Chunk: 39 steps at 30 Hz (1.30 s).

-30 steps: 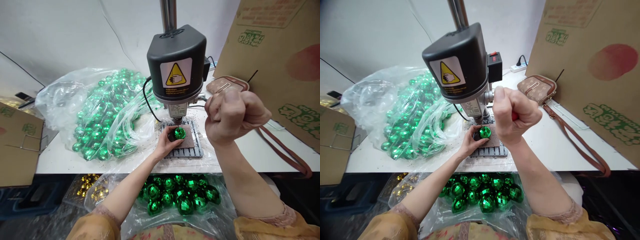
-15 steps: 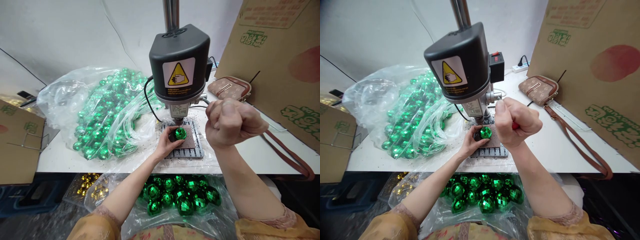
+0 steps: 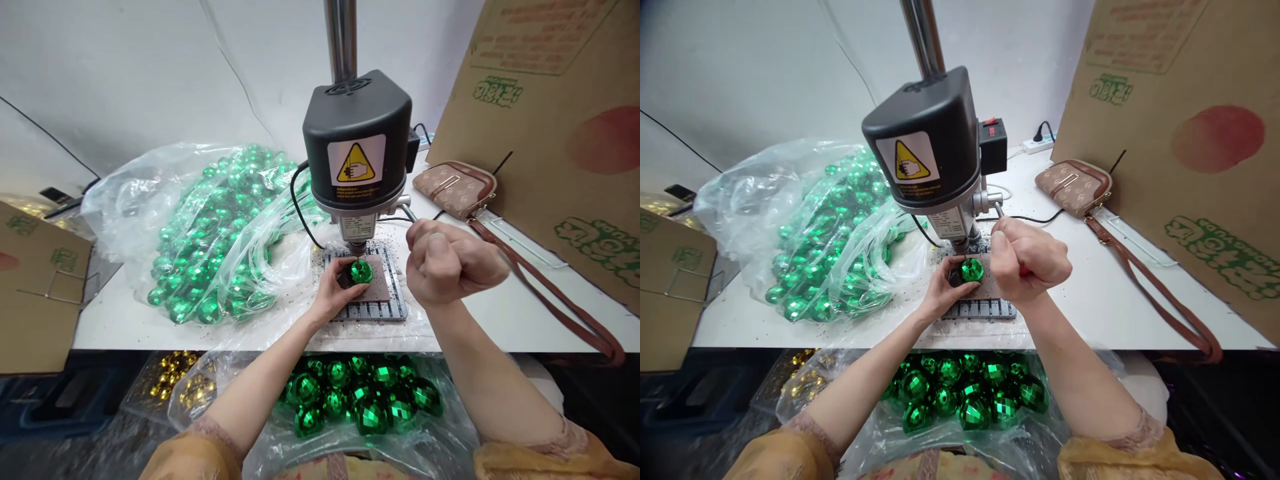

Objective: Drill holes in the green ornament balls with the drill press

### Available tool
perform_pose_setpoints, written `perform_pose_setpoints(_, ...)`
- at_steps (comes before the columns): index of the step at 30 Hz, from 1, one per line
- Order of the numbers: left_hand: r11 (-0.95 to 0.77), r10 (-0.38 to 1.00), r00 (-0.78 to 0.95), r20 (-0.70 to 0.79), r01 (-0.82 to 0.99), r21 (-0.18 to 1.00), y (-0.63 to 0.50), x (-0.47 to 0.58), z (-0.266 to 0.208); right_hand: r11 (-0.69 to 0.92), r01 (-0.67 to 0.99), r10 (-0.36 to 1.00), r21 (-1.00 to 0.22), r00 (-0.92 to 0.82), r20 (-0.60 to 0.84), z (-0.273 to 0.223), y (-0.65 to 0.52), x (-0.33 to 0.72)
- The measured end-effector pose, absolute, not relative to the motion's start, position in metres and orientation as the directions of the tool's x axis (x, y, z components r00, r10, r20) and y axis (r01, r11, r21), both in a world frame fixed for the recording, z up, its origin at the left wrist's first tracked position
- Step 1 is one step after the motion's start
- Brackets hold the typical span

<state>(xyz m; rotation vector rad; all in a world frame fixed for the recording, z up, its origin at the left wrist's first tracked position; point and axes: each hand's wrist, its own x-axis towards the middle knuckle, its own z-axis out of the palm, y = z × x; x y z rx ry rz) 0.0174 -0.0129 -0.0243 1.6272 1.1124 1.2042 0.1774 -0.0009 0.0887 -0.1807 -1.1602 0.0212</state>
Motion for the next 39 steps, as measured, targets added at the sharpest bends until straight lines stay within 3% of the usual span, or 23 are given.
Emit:
perform_pose_setpoints(3, -0.289, 0.952, 0.152, 0.264, 0.172, 0.942, -0.013, 0.019, -0.023, 0.973, 0.091, 0.151, -0.213, 0.45, 0.88, 0.095, -0.004, 0.175)
perform_pose_setpoints(6, -0.294, 0.953, 0.128, 0.274, 0.18, 0.939, -0.016, 0.023, -0.02, 0.923, 0.073, 0.278, -0.377, 0.552, 0.786, 0.12, -0.005, 0.172)
perform_pose_setpoints(11, -0.339, 0.938, 0.031, 0.344, 0.269, 0.901, -0.027, 0.025, -0.023, 0.841, -0.052, 0.498, -0.539, 0.461, 0.734, 0.163, 0.0, 0.174)
perform_pose_setpoints(21, -0.463, 0.88, 0.099, 0.465, 0.399, 0.791, -0.084, -0.007, -0.013, 0.878, -0.002, 0.422, -0.479, 0.476, 0.771, 0.162, 0.009, 0.178)
perform_pose_setpoints(24, -0.432, 0.902, 0.2, 0.383, 0.428, 0.794, -0.118, -0.038, 0.002, 0.892, -0.002, 0.404, -0.452, 0.452, 0.795, 0.162, 0.01, 0.179)
perform_pose_setpoints(28, -0.212, 0.975, 0.177, 0.133, 0.57, 0.794, -0.174, -0.083, 0.0, 0.871, -0.051, 0.442, -0.488, 0.513, 0.736, 0.158, 0.014, 0.176)
perform_pose_setpoints(34, -0.005, 0.999, -0.026, 0.038, 0.768, 0.641, -0.239, -0.116, -0.044, 0.815, 0.024, 0.48, -0.579, 0.533, 0.697, 0.159, 0.008, 0.173)
perform_pose_setpoints(37, -0.122, 0.992, 0.094, 0.08, 0.838, 0.532, -0.25, -0.118, -0.047, 0.756, 0.086, 0.511, -0.649, 0.542, 0.667, 0.161, 0.003, 0.174)
perform_pose_setpoints(39, -0.253, 0.962, 0.186, 0.198, 0.88, 0.402, -0.245, -0.118, -0.035, 0.763, 0.049, 0.518, -0.644, 0.55, 0.655, 0.161, 0.003, 0.174)
